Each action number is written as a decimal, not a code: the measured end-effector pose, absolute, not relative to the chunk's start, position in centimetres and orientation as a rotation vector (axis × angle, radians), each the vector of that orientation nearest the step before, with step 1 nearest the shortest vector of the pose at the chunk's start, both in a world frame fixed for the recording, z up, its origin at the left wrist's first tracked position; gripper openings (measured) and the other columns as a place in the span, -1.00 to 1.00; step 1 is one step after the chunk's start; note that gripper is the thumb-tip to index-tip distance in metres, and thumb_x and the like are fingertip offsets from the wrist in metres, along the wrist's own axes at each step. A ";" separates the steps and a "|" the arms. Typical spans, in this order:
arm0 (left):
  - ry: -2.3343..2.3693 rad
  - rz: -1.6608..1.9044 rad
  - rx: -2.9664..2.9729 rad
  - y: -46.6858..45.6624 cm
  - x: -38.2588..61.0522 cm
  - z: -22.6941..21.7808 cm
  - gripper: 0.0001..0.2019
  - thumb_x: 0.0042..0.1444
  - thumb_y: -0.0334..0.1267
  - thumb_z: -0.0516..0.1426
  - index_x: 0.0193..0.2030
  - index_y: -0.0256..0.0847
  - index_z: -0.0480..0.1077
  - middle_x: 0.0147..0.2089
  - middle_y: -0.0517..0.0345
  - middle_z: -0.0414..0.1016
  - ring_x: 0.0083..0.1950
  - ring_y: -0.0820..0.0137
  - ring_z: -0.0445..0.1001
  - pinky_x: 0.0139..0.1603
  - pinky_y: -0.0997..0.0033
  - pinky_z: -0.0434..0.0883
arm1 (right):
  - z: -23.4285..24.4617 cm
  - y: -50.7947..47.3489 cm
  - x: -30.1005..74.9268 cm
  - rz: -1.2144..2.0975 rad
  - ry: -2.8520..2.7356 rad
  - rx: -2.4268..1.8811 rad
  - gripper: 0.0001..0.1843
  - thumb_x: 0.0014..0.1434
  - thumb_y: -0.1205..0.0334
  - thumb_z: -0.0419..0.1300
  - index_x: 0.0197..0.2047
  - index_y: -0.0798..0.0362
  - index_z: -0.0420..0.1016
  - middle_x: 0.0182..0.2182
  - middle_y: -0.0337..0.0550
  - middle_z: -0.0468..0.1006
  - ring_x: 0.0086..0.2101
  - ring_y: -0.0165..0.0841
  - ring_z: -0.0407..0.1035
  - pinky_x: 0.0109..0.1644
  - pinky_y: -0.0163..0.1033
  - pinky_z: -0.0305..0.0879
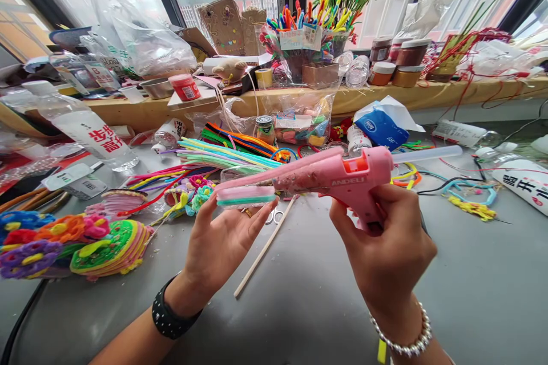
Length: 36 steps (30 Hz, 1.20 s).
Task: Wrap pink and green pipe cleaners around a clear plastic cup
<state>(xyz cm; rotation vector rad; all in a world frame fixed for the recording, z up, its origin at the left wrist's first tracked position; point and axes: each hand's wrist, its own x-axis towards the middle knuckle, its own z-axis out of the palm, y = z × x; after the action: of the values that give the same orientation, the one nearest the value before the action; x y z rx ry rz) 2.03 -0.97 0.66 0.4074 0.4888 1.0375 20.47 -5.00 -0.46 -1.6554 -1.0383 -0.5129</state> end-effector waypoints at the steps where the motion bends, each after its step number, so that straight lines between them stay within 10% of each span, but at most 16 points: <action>1: 0.487 1.036 0.408 -1.0 2.0 0.7 -0.41 0.12 -0.11 0.04 0.24 -0.40 0.09 0.01 -0.17 0.49 -0.05 0.24 0.54 0.10 0.33 0.38 | -0.5 -5.0 20.5 -0.525 -1.039 -1.647 -0.61 -0.22 0.01 0.34 -0.35 0.03 0.37 -0.57 -0.28 0.45 -0.63 -0.40 0.30 -0.49 -0.30 0.23; 25: 0.550 1.110 0.427 -1.0 1.9 1.3 -0.44 0.15 -0.15 0.02 0.24 -0.38 0.07 -0.01 -0.17 0.48 -0.02 0.20 0.52 0.10 0.28 0.39 | -0.2 -4.6 21.1 -0.549 -0.996 -1.727 -0.58 -0.20 -0.05 0.31 -0.35 0.04 0.32 -0.55 -0.21 0.44 -0.59 -0.34 0.34 -0.48 -0.25 0.23; 36: 0.350 1.056 0.375 -0.6 0.9 1.6 -0.37 0.15 -0.13 0.02 0.28 -0.44 -0.01 -0.08 -0.19 0.51 -0.07 0.26 0.55 -0.04 0.49 0.46 | -2.2 -1.2 26.4 0.005 -1.044 -2.010 -0.53 -0.18 -0.15 0.21 -0.36 0.09 0.36 -0.60 -0.23 0.41 -0.61 -0.30 0.33 -0.55 -0.25 0.19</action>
<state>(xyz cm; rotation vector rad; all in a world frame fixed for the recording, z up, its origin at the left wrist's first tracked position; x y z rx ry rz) 0.93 -0.59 1.63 0.3746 0.3496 1.0559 26.39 -1.23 -2.20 -2.0103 -1.0443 0.0050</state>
